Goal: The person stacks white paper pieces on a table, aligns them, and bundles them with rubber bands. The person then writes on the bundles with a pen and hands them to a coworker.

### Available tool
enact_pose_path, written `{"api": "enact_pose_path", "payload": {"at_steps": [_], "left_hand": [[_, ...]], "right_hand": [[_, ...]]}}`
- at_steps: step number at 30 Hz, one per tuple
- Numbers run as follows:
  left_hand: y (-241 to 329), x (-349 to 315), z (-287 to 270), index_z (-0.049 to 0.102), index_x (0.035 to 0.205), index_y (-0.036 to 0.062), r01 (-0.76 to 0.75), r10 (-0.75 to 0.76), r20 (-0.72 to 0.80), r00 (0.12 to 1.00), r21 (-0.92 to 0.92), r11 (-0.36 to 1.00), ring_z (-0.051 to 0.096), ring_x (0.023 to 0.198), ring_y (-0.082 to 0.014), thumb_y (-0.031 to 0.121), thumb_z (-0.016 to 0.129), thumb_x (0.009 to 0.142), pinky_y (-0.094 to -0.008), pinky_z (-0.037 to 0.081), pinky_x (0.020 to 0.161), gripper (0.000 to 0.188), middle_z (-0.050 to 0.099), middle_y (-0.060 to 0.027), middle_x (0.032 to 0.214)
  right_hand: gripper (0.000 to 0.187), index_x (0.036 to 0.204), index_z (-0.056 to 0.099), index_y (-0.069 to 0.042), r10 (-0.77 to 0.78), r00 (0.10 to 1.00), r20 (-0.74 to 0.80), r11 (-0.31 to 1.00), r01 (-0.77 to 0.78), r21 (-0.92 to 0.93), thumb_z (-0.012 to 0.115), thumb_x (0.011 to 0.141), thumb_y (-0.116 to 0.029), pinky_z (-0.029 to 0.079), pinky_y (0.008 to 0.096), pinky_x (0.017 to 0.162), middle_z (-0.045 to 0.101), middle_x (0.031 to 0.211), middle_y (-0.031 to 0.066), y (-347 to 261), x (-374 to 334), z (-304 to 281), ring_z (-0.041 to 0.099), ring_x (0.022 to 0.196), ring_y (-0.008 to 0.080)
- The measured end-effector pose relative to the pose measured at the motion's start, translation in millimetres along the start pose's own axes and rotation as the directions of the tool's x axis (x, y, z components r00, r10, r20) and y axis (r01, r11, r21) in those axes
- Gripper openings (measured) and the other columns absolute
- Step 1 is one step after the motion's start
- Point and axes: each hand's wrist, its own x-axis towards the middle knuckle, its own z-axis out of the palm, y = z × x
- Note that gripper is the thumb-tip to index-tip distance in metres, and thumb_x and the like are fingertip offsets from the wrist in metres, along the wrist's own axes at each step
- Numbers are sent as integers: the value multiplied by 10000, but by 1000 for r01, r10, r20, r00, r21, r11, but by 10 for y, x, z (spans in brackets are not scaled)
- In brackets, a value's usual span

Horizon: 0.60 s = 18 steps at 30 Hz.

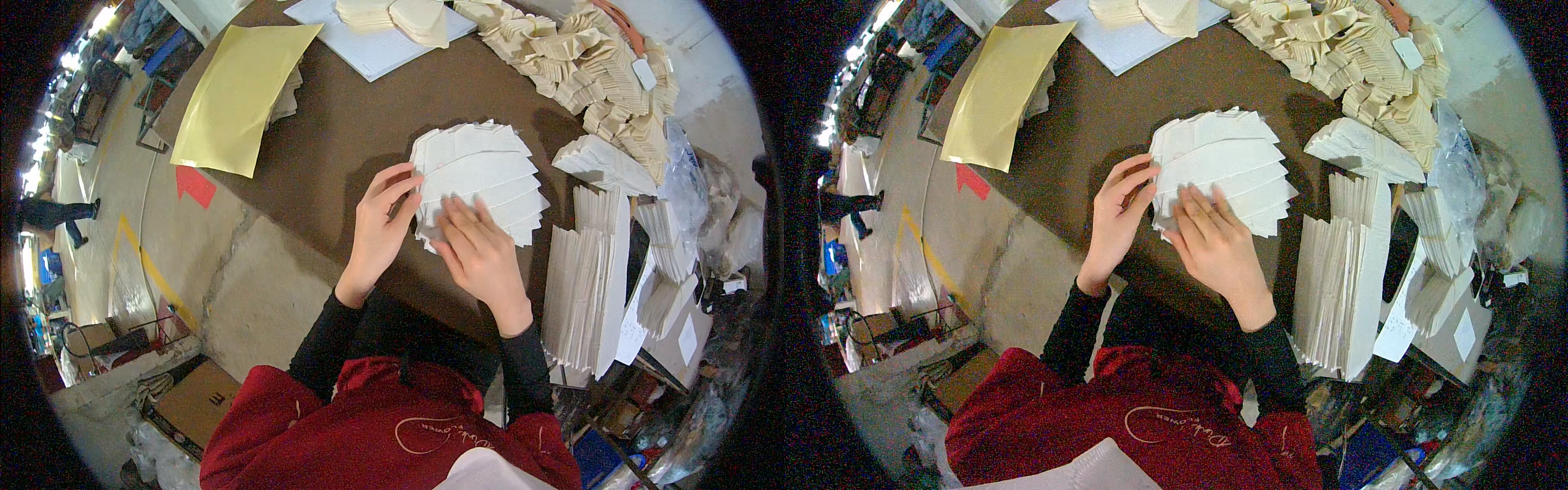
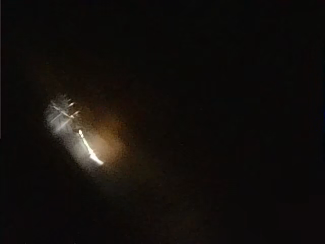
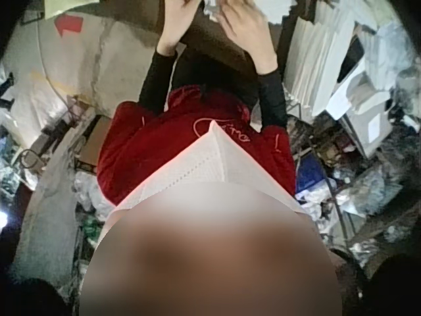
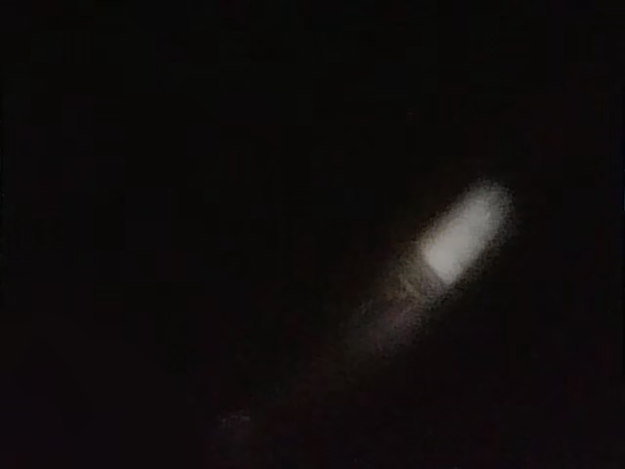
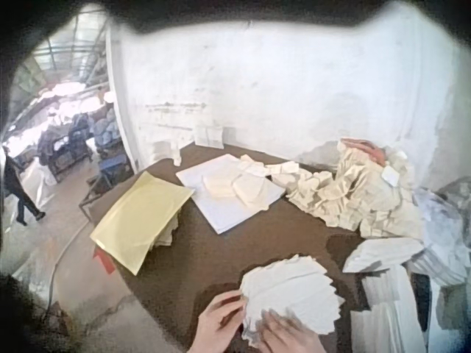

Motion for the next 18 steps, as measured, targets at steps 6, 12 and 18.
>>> {"api": "enact_pose_path", "payload": {"at_steps": [6,12,18], "left_hand": [[40,-13,-25,489,1344,33,-128,116,134,984,85,988,460,1258,-344,211,756,787,-399,404,1024,642,403,-188,1400],[97,-98,148,331,1441,24,-119,77,131,988,351,929,283,1378,-425,306,801,735,-454,333,1093,894,294,-230,1437],[146,-141,84,461,1341,16,-220,246,-18,969,392,894,343,1356,-402,137,772,718,-502,351,1079,706,396,-196,1410]], "right_hand": [[69,880,619,-2,298,927,-227,948,-260,183,619,888,-71,536,376,621,683,886,151,21,-33,113,680,797,292],[159,950,649,5,715,560,-419,668,-367,647,542,957,-113,485,297,730,676,885,83,63,184,-247,619,817,151],[189,1014,639,-13,220,134,-966,964,-184,194,550,935,-159,493,319,758,652,983,104,-56,-31,-854,619,878,221]]}}
